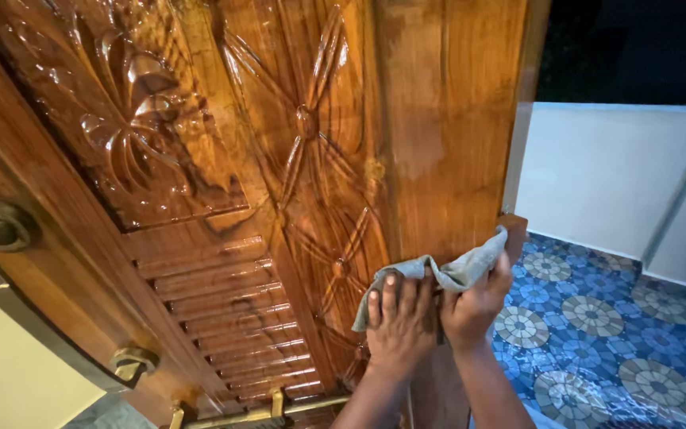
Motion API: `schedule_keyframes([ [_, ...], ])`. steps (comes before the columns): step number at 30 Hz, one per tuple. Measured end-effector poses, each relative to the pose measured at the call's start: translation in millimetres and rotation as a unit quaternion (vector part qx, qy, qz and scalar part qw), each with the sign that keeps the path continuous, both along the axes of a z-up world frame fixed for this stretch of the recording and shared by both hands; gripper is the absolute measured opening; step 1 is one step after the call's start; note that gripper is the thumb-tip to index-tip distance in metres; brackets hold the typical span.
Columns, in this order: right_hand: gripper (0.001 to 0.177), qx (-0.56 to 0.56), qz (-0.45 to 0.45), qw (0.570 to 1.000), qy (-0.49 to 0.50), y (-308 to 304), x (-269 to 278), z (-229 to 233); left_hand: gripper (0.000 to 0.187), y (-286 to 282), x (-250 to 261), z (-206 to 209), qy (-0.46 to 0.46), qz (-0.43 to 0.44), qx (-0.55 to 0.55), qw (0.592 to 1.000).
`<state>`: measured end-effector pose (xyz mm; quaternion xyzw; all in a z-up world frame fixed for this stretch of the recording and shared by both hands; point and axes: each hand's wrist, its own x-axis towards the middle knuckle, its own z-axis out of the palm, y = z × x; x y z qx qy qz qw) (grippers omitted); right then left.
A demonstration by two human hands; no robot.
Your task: The person wipes a wooden door with a gray cloth, focusing on the handle, latch, and carved panels. The person moves the cloth over the door surface repeatedly, covering the handle area and the decorative carvings.
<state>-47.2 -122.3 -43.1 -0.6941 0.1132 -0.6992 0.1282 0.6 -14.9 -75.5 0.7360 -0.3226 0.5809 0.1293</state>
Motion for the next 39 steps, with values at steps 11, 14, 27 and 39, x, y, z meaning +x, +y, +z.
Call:
schedule_keyframes([
  [11, 0.059, 0.084, 0.026, 0.996, 0.007, -11, 16, -123, 0.055, 2, -2, -76, 0.046, -0.019, 0.066, 0.997],
  [14, 0.061, 0.107, 0.009, 0.994, 0.03, -10, 18, -162, 0.063, 9, 0, -104, 0.138, -0.069, 0.135, 0.979],
  [27, 0.047, 0.167, -0.008, 0.977, 0.132, 32, -34, -217, 0.07, 41, -19, -181, 0.171, -0.106, 0.212, 0.956],
  [39, 0.048, 0.145, 0.029, 0.983, 0.107, 39, -53, -166, 0.069, 55, -51, -117, 0.21, -0.122, 0.18, 0.953],
])
